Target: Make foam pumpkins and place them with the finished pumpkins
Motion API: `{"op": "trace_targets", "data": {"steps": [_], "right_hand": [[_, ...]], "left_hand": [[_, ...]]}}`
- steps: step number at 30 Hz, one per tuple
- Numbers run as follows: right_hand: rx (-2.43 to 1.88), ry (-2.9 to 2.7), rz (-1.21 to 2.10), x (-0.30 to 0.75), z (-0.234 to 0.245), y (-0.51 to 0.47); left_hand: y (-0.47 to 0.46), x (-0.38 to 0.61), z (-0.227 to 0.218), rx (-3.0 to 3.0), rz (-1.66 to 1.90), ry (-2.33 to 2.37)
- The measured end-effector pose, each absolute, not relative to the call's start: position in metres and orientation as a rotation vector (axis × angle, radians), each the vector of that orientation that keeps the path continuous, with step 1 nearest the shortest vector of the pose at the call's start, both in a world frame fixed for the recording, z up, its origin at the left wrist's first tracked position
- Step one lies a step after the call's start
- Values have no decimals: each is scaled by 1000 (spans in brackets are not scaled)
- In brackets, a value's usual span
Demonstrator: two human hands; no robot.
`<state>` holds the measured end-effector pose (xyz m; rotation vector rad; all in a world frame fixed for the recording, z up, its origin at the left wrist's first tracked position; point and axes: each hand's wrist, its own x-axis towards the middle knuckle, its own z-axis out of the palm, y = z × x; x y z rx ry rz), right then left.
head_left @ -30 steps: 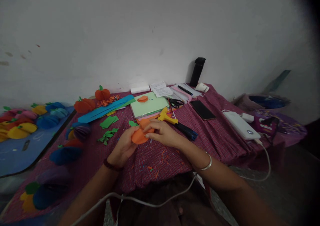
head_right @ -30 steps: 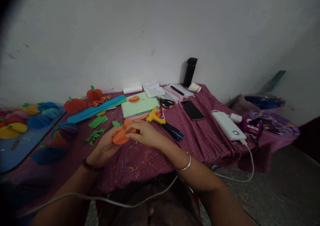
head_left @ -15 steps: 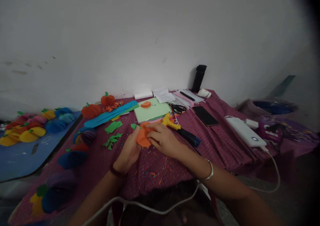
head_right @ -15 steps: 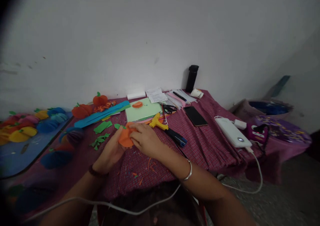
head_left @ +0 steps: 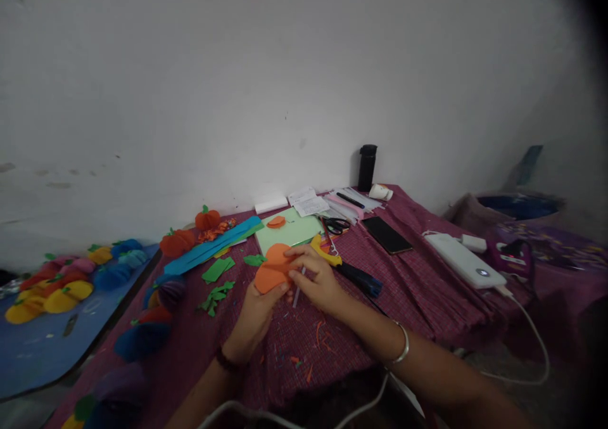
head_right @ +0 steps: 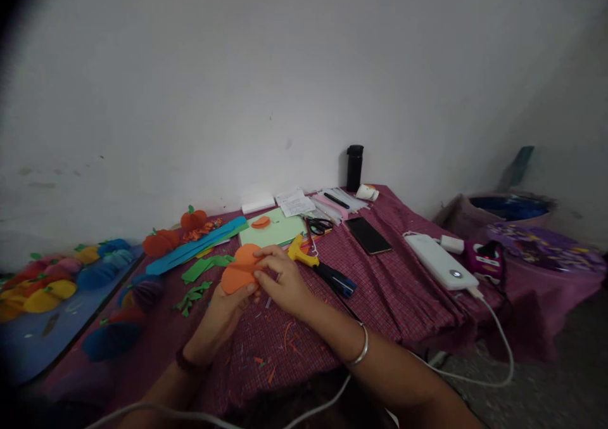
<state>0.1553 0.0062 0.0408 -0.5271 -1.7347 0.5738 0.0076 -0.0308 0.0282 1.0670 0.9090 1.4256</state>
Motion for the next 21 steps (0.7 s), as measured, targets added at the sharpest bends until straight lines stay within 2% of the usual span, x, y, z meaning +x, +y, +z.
{"op": "trace_targets", "data": {"steps": [10, 17, 21], "right_hand": [[-515, -1734, 556, 155, 41, 8], [-490, -1937, 237, 164, 42, 7], [-504, -1923, 253, 165, 43, 6]], "left_hand": [[-35, 8, 27, 1396, 1498, 1477], [-34, 3, 37, 1272, 1442, 1233], [-34, -1, 37, 1311, 1411, 1203]]}}
